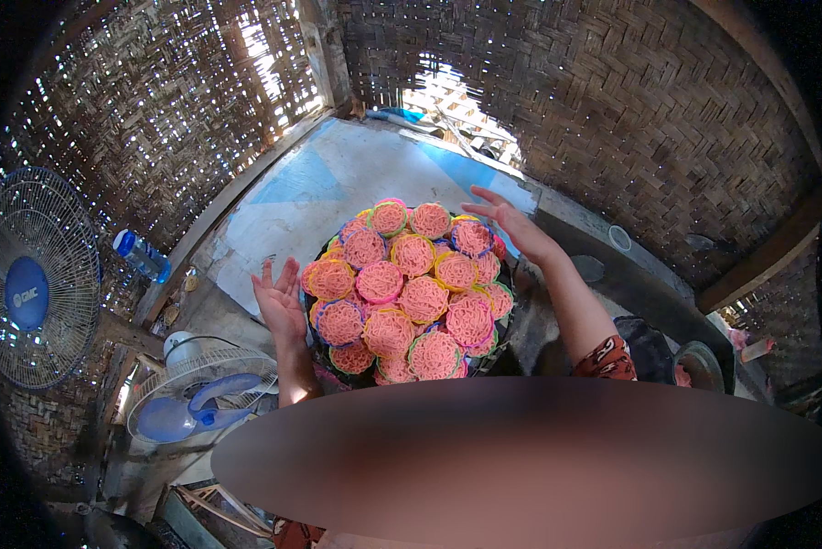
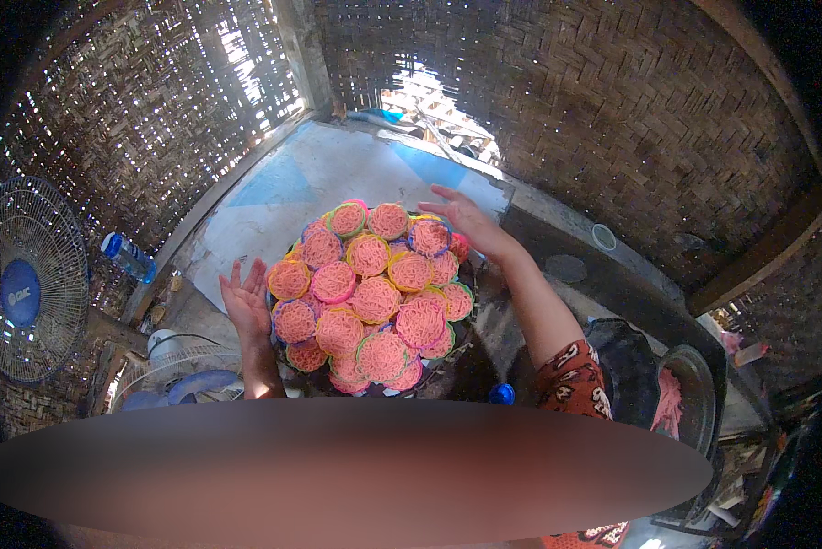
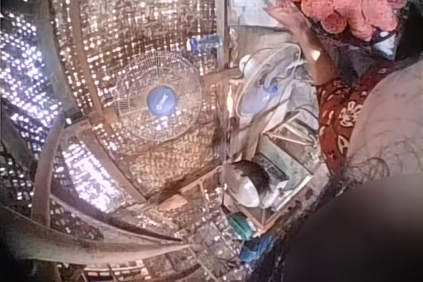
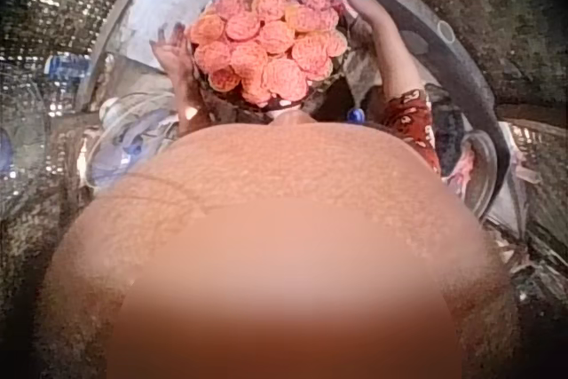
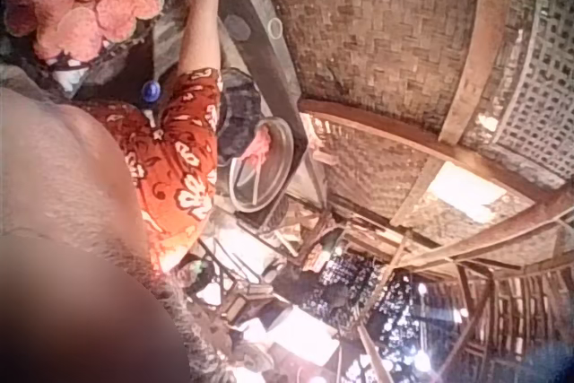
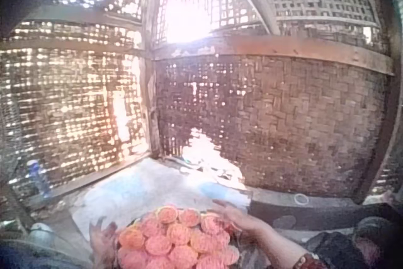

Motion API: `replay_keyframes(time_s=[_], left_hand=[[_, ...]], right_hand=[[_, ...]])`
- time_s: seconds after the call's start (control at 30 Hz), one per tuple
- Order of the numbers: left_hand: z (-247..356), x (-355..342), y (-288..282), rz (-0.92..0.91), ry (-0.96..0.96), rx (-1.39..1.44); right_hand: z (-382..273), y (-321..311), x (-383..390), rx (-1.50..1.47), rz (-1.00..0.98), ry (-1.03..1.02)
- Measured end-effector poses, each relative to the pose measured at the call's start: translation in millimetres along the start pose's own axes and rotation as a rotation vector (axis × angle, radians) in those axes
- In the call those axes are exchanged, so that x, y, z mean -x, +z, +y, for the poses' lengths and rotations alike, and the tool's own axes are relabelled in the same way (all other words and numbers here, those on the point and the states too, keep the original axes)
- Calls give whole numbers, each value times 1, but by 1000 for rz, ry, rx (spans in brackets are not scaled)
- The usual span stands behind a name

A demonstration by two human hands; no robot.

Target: The person scoops pink batter from a metal bowl and fills a two-part metal mold. They press the mold shut, invert it, and eject a patterned pink cake into a tray of colorful plastic cups. This cycle repeats continuously, adding more finished cakes to the tray.

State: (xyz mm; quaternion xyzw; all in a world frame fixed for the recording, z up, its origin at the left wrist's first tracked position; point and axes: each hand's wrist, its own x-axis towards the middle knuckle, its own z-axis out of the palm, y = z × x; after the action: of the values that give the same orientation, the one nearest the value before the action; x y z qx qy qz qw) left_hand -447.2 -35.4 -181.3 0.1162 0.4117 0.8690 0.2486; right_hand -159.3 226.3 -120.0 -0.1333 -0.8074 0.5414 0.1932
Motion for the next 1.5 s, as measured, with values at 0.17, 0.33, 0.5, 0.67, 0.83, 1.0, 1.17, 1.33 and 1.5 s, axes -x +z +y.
replay_keyframes(time_s=[0.17, 0.33, 0.5, 0.67, 0.83, 1.0, 1.17, 1.33, 1.5], left_hand=[[-1, -2, 0, 12, -5, 20], [0, 1, 3, 23, 5, -9], [0, -2, 0, 8, -5, -3], [1, 0, 2, 1, -6, -11], [0, 0, 2, -4, -9, -6], [1, 0, 2, -6, 1, -10], [0, -2, 2, -2, 4, -2], [0, -3, 1, -2, -6, 19], [-3, -7, -15, 100, 46, 19]], right_hand=[[-16, 1, 22, 602, 46, -264], [-28, 14, 24, 775, 51, -339], [-22, 19, 19, 825, 51, -322], [-23, 20, 15, 751, 99, -322], [-15, 16, 11, 671, 135, -320], [-19, 17, 15, 683, 137, -317], [-19, 19, 22, 738, 160, -323], [-33, 15, 38, 595, 368, -378], [-58, 37, 91, 132, 836, -404]])
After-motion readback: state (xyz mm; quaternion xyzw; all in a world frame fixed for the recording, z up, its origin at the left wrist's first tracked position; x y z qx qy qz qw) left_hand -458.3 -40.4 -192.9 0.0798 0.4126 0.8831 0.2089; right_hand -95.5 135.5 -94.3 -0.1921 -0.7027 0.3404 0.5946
